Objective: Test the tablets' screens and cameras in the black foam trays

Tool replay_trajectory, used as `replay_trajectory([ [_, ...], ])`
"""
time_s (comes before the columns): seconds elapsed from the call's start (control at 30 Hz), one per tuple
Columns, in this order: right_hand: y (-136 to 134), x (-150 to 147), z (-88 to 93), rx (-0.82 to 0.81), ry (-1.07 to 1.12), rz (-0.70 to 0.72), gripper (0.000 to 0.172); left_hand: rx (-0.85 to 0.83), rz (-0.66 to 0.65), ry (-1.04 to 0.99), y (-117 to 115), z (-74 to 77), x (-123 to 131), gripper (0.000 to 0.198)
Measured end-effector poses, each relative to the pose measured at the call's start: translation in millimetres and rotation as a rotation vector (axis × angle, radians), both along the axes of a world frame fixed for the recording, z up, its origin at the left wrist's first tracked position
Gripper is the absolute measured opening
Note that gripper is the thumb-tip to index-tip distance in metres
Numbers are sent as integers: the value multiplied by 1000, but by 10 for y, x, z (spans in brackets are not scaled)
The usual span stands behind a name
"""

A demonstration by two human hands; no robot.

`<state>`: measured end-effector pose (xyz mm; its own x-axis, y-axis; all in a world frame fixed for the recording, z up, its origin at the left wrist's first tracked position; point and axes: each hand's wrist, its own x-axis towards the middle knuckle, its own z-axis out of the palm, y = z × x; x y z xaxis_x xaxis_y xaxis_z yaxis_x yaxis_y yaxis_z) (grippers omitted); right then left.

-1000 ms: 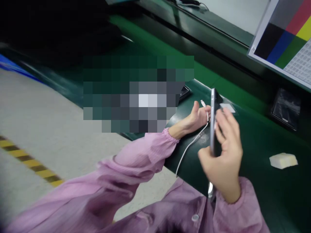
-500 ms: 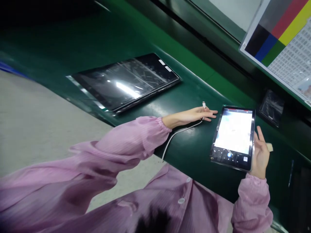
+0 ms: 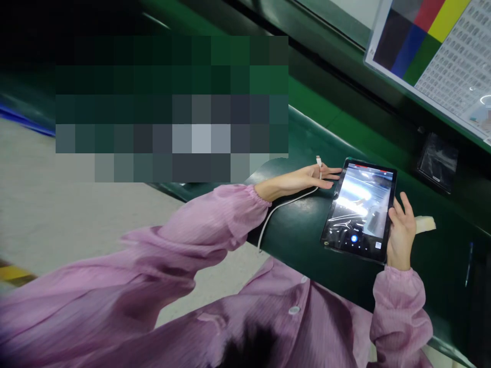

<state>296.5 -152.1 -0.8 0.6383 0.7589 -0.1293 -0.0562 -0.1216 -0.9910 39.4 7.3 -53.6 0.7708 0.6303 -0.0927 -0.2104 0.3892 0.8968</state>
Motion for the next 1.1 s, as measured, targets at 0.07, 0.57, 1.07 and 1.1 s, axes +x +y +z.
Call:
replay_trajectory([
  [0.07,63,-42,18,120,-18,-30,92,5,-38,-33,-45,9,23,46],
  [0.57,390,-259,-139,411,-3,-97,64,379,12,9,-266,-5,-38,55],
  [1.07,371,-301,-142,456,35,-104,52,488,1,55,-290,31,-84,56],
  [1.1,372,-300,-147,462,41,-108,51,489,-1,56,-289,38,-90,55],
])
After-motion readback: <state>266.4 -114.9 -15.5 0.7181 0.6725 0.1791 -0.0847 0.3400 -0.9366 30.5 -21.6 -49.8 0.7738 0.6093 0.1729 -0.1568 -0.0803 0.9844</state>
